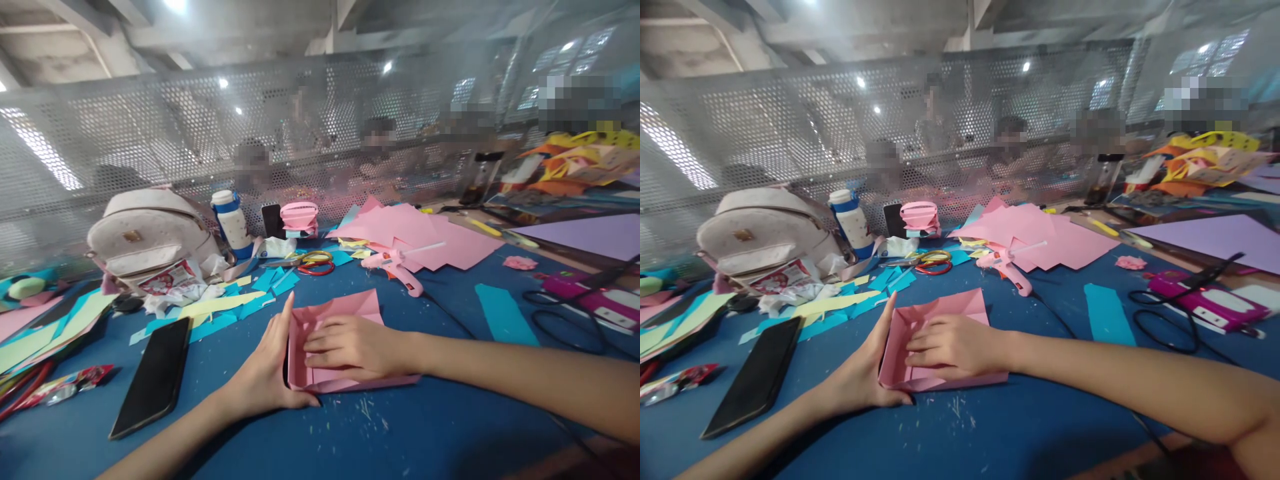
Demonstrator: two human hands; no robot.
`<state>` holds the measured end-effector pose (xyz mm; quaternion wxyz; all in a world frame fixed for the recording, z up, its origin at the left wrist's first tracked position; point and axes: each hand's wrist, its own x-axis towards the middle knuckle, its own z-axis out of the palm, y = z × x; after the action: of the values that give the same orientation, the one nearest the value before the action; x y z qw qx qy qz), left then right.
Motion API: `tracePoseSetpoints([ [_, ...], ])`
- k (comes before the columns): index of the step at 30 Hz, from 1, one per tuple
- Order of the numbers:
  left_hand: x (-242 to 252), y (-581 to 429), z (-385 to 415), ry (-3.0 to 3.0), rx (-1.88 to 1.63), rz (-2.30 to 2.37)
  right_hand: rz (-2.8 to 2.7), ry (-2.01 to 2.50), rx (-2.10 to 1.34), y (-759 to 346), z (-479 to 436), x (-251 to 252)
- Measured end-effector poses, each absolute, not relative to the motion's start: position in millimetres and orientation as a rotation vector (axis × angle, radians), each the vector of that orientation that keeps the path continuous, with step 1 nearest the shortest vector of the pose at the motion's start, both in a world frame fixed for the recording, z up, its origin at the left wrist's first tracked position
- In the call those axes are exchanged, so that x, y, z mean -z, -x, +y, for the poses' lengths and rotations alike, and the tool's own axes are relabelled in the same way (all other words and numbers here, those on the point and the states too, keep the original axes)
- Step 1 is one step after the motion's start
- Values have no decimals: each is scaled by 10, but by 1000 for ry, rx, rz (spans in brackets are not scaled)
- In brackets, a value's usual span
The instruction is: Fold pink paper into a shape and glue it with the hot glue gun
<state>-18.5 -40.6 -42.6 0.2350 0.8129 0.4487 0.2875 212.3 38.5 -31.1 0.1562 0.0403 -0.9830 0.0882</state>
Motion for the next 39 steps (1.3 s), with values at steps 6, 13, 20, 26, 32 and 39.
tracePoseSetpoints([
  [6, 437, 192, -403, -2233, -784, 1238, -2839, -162, -323, -2112, 380, 287],
  [13, 404, 176, -414, -2221, -766, 1239, -2855, 13, -243, -2153, 403, 304],
  [20, 379, 168, -417, -2228, -767, 1219, -2844, 113, -241, -2149, 365, 296],
  [26, 388, 173, -412, -2253, -742, 1236, -2825, 160, -113, -2156, 330, 265],
  [32, 401, 160, -422, -2252, -743, 1237, -2776, 189, 3, -2162, 323, 291],
  [39, 420, 171, -418, -2258, -744, 1237, -2748, 173, 81, -2172, 345, 343],
])
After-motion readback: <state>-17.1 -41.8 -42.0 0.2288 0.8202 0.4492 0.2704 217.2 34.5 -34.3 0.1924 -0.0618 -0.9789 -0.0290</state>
